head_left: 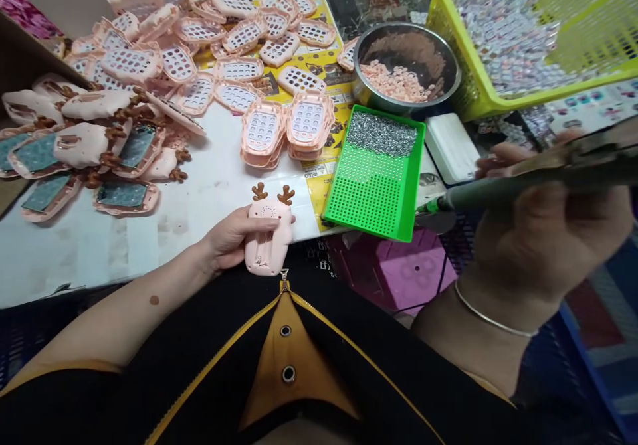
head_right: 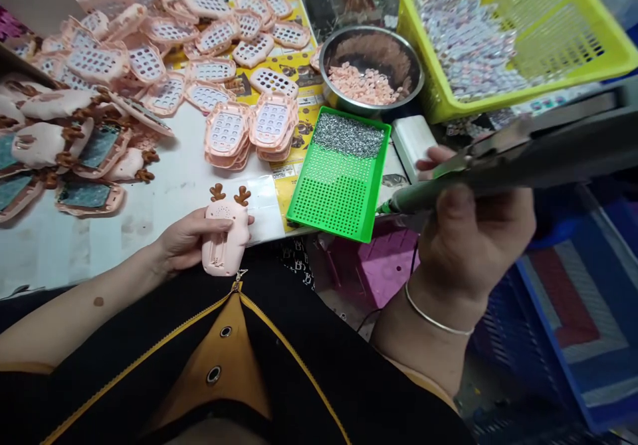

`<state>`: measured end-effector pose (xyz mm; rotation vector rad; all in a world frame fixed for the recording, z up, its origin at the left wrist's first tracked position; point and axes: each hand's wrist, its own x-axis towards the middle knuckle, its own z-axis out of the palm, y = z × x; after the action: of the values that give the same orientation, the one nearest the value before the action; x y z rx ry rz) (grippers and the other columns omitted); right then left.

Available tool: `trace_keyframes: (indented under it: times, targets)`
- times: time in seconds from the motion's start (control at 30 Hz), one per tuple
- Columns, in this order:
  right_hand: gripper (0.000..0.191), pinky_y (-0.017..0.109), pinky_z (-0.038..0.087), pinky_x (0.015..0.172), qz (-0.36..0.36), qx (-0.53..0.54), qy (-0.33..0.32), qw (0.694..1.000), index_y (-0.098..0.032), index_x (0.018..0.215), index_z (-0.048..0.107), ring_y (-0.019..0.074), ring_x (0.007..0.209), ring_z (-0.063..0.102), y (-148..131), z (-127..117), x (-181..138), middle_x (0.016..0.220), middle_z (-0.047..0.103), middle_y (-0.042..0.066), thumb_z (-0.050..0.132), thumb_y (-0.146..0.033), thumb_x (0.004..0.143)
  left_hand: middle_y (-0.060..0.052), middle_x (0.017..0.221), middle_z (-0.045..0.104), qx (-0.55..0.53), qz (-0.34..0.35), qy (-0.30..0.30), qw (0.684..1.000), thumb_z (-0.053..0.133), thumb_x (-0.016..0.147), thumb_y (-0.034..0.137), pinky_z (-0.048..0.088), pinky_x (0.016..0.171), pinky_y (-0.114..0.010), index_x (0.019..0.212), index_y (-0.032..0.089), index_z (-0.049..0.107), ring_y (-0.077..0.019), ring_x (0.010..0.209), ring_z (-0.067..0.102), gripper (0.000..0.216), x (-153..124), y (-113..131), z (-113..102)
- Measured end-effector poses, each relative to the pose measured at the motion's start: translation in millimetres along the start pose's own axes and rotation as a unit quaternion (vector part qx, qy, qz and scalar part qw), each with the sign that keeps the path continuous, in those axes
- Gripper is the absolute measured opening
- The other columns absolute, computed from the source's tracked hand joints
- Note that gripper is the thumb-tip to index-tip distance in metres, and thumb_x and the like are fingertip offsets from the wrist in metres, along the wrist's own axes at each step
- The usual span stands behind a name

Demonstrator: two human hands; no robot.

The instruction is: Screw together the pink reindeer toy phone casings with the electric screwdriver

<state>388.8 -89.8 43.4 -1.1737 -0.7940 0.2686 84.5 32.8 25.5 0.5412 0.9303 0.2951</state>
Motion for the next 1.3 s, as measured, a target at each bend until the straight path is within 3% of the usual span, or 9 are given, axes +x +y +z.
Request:
trace_keyframes:
  times: [0.07,0.13,0.23,0.3,0.47,0.7,0.9,1.1,1.3]
  targets:
    - [0.032,0.030,0.058,0.059,-0.032,-0.005,-0.014,0.999,-0.032,0.088,0.082,0.0127,0.066,0.067,1,3,5,0.096,0.074,-0.003,0.093,-0.041,0.060,-0.009,0.085,0.079,0.017,0.001,-0.018,1.000,0.089,0.059,0.013,0.062,0.069,-0.028,0.093,0.008,0.076,-0.0185,0.071,0.073,0.037,9,3,9]
    - [0.036,0.027,0.051,0.049,-0.006,0.018,-0.053,0.998,-0.029,0.087,0.082,0.0099,0.055,0.059,1,8,14,0.082,0.072,-0.001,0.094,-0.046,0.059,-0.008,0.081,0.078,0.033,0.016,-0.025,0.999,0.086,0.063,0.011,0.060,0.068,-0.027,0.091,0.009,0.074,-0.0175,0.069,0.072,0.031,21,6,19]
    - [0.051,0.028,0.043,0.039,0.031,0.075,-0.110,0.991,-0.024,0.091,0.081,0.0118,0.043,0.050,4,21,28,0.054,0.056,-0.003,0.087,-0.065,0.062,-0.006,0.076,0.077,0.041,0.028,-0.014,0.999,0.079,0.069,0.007,0.058,0.066,-0.028,0.089,0.010,0.071,-0.0165,0.066,0.070,0.022,41,8,36]
    - [0.050,0.029,0.041,0.036,0.021,0.100,-0.131,0.986,-0.023,0.093,0.080,0.0124,0.037,0.045,10,33,33,0.047,0.049,-0.006,0.085,-0.065,0.066,-0.005,0.075,0.076,0.041,0.029,0.001,0.999,0.075,0.071,0.004,0.057,0.069,-0.029,0.090,0.011,0.070,-0.0161,0.065,0.070,0.021,52,8,44]
    - [0.030,0.030,0.045,0.045,-0.076,0.081,-0.083,0.990,-0.031,0.091,0.072,0.0106,0.044,0.048,37,61,29,0.057,0.050,-0.008,0.090,-0.041,0.070,-0.003,0.075,0.075,0.046,0.037,0.012,0.998,0.075,0.071,0.005,0.057,0.076,-0.033,0.092,0.013,0.067,-0.0160,0.066,0.068,0.025,63,6,48]
    - [0.030,0.032,0.047,0.045,-0.062,0.092,-0.087,0.990,-0.031,0.091,0.067,0.0102,0.046,0.048,60,68,25,0.070,0.056,-0.004,0.088,-0.043,0.073,-0.003,0.081,0.076,0.041,0.045,0.012,0.998,0.080,0.068,0.008,0.056,0.074,-0.029,0.096,0.013,0.069,-0.0153,0.071,0.069,0.030,62,4,45]
    - [0.028,0.033,0.049,0.046,-0.045,0.081,-0.105,0.990,-0.031,0.093,0.068,0.0109,0.048,0.051,66,64,24,0.074,0.057,-0.003,0.086,-0.043,0.076,-0.003,0.080,0.076,0.049,0.037,-0.014,0.998,0.081,0.068,0.010,0.057,0.077,-0.031,0.092,0.013,0.070,-0.0158,0.071,0.069,0.026,63,5,42]
    - [0.022,0.026,0.049,0.042,-0.082,0.079,-0.128,0.985,-0.030,0.096,0.071,0.0108,0.048,0.056,72,64,23,0.065,0.054,-0.006,0.083,-0.038,0.080,-0.004,0.080,0.077,0.043,0.034,-0.022,0.998,0.082,0.068,0.011,0.057,0.074,-0.029,0.093,0.012,0.071,-0.0150,0.070,0.070,0.027,63,5,40]
    - [0.026,0.031,0.049,0.041,-0.037,0.052,-0.121,0.991,-0.033,0.093,0.070,0.0137,0.049,0.058,65,61,21,0.073,0.062,-0.003,0.084,-0.047,0.076,-0.005,0.085,0.077,0.044,0.034,-0.021,0.998,0.083,0.067,0.011,0.057,0.077,-0.031,0.095,0.012,0.072,-0.0166,0.073,0.071,0.030,63,5,39]
